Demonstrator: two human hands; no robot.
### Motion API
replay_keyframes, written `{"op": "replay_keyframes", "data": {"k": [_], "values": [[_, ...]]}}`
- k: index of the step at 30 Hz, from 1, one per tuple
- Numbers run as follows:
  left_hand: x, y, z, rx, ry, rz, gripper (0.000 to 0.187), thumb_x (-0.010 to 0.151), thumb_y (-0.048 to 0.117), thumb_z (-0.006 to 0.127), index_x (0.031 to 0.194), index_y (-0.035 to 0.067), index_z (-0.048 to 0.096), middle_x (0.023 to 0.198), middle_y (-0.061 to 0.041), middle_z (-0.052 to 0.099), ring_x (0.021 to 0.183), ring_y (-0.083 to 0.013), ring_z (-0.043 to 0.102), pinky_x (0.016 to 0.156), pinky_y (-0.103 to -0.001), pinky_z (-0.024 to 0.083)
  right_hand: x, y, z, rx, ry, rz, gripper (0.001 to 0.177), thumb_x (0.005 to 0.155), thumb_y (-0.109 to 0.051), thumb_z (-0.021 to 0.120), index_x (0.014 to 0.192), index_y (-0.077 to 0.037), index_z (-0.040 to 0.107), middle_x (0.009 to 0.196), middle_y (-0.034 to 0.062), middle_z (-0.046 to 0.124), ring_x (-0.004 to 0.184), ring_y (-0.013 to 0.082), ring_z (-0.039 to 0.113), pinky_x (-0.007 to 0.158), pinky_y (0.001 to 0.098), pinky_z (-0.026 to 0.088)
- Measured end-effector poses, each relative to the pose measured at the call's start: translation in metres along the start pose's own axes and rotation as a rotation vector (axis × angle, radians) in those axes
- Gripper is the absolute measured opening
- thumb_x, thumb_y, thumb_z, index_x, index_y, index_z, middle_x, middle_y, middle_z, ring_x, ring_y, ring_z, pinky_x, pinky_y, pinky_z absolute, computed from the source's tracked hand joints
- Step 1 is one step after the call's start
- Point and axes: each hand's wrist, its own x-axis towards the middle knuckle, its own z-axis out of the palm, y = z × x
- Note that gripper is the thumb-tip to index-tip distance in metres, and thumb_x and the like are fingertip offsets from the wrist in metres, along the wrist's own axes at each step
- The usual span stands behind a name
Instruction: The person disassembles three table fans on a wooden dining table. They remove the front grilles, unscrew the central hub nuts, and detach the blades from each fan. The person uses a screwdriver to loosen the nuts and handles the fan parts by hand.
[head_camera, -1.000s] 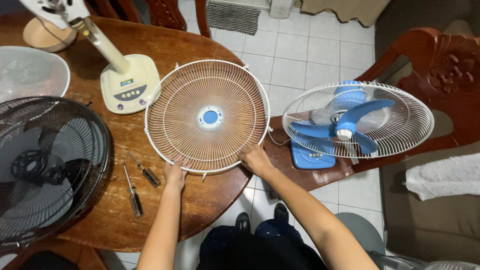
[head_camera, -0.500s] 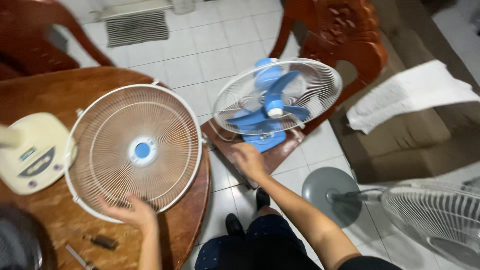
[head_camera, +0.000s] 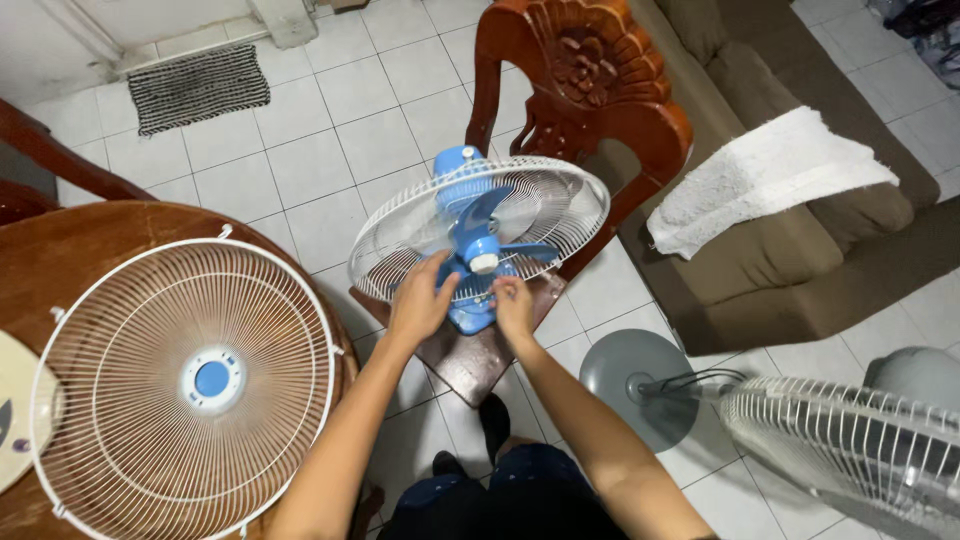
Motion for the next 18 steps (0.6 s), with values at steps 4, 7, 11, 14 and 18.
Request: {"op": "replay_keyframes", "data": {"k": [4,7,11,14,18], "values": [[0.038,0.013,0.016,0.074,0.007,-0.071,0.036,0.094,0.031,0.069,0.12,0.005,0.069,0.117,-0.017,0.073,0.106,-0.0361,0.07,0.09,-0.045,0.054,0.006,0.005,0.008,0.094,-0.052,-0.015,0.02,0.105,-0.022,0.059,0.113,-0.004,0.062,0.103,0.0067,0.07,0.086,0.01,0.07,0.065,0.0255,0.057],[0.053,0.018,0.022,0.103,-0.015,-0.164,0.036,0.089,0.035,0.073,0.11,0.005,0.071,0.106,-0.014,0.075,0.097,-0.0328,0.073,0.082,-0.044,0.056,0.009,0.008,0.005,0.024,-0.035,0.186,0.025,0.106,-0.027,0.055,0.115,-0.005,0.06,0.097,0.0071,0.073,0.068,0.0133,0.063,0.059,0.0254,0.049],[0.067,0.021,0.029,0.153,-0.023,-0.052,0.041,0.086,0.034,0.078,0.112,0.004,0.069,0.102,-0.016,0.072,0.091,-0.036,0.071,0.077,-0.046,0.055,0.013,0.005,0.01,0.105,-0.031,0.116,0.028,0.101,-0.025,0.063,0.117,-0.003,0.06,0.097,0.0069,0.072,0.07,0.0118,0.063,0.061,0.0252,0.052],[0.079,0.018,0.035,0.245,-0.069,0.047,0.038,0.085,0.034,0.079,0.11,0.007,0.071,0.101,-0.016,0.072,0.09,-0.037,0.07,0.075,-0.047,0.055,0.011,-0.007,0.022,0.056,0.006,0.086,0.035,0.094,-0.027,0.072,0.116,-0.003,0.059,0.095,0.0069,0.071,0.071,0.0111,0.065,0.062,0.0255,0.055],[0.074,0.003,0.023,0.69,-0.054,0.276,0.041,0.07,0.034,0.08,0.099,0.006,0.071,0.094,-0.013,0.073,0.09,-0.0316,0.072,0.082,-0.051,0.055,0.004,-0.031,0.037,-0.209,0.168,-0.03,0.048,0.084,-0.029,0.085,0.114,-0.001,0.06,0.091,0.0094,0.076,0.069,0.0132,0.066,0.063,0.0267,0.054]]}}
